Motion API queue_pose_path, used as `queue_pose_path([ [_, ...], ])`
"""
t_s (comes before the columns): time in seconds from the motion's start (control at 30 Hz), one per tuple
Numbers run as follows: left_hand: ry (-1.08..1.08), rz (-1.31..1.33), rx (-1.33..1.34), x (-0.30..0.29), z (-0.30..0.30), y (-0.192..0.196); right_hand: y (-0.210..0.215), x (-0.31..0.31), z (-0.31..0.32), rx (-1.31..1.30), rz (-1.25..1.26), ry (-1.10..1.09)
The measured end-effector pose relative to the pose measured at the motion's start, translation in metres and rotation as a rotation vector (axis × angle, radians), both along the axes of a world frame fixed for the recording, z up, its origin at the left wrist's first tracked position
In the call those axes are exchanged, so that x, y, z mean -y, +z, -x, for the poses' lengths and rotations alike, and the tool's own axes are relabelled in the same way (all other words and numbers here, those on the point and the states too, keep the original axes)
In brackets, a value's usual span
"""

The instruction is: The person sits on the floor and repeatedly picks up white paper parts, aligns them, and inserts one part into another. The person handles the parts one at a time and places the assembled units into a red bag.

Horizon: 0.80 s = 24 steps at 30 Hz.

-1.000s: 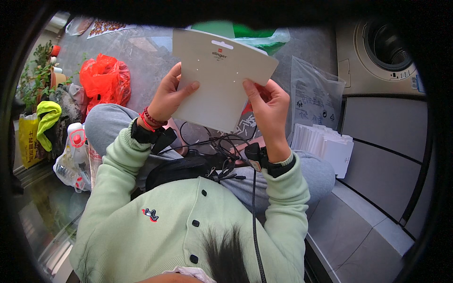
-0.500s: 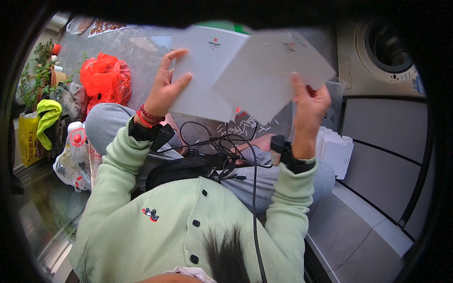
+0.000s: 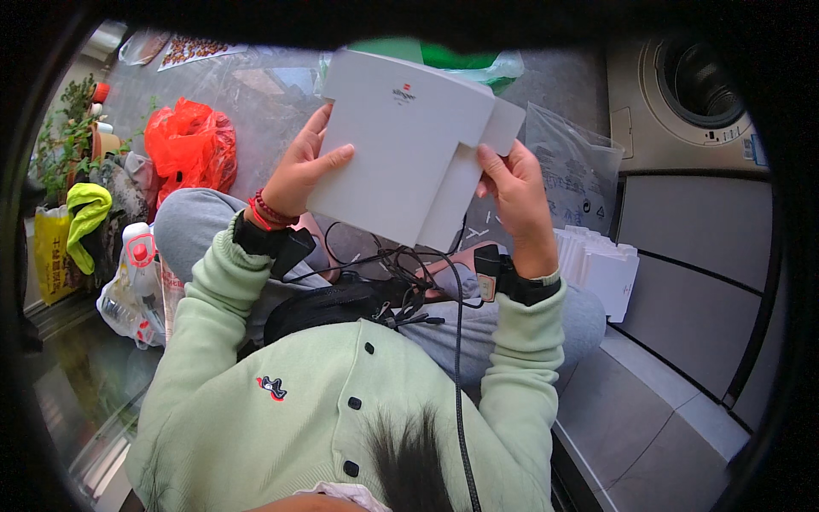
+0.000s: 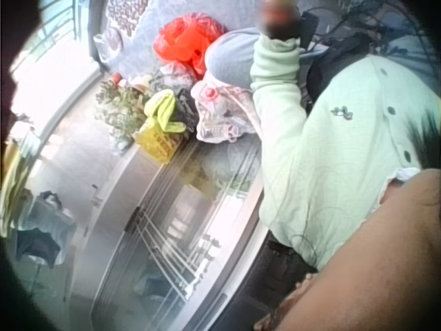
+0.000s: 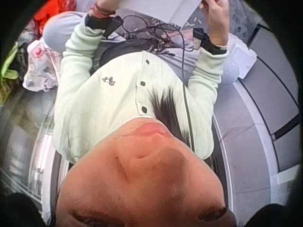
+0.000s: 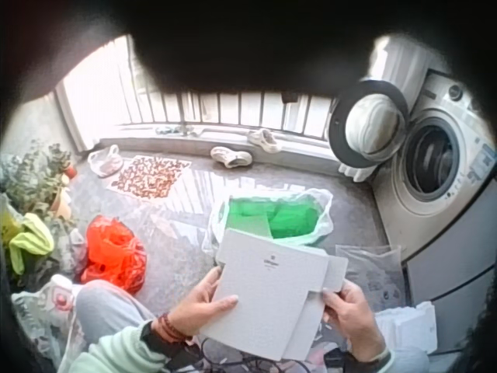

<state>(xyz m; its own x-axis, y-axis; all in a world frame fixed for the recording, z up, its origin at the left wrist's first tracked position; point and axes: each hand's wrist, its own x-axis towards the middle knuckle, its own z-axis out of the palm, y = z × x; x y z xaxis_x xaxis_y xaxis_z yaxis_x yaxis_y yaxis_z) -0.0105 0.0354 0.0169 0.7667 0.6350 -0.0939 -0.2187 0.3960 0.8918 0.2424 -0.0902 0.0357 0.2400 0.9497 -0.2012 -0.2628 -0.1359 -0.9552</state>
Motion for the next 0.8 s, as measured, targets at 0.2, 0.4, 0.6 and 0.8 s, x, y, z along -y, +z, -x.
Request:
queue_pose_path([
  [0.2,-0.026,-0.090,0.002,0.006,0.000,0.000,0.000,0.002,0.008,-0.190,-0.047,0.166],
  [0.4,0.054,-0.544,-0.131,0.003,-0.002,-0.010,0.002,-0.001,-0.010,0.253,0.023,0.033],
  [0.6,0.062,-0.701,-0.132,0.017,-0.007,-0.011,0.013,-0.003,0.009,0.951,-0.099,-0.161],
  [0.8,-0.124,-0.782,-0.214,0.021,-0.009,-0.006,0.018,-0.013,0.043,1.243,-0.354,-0.039],
])
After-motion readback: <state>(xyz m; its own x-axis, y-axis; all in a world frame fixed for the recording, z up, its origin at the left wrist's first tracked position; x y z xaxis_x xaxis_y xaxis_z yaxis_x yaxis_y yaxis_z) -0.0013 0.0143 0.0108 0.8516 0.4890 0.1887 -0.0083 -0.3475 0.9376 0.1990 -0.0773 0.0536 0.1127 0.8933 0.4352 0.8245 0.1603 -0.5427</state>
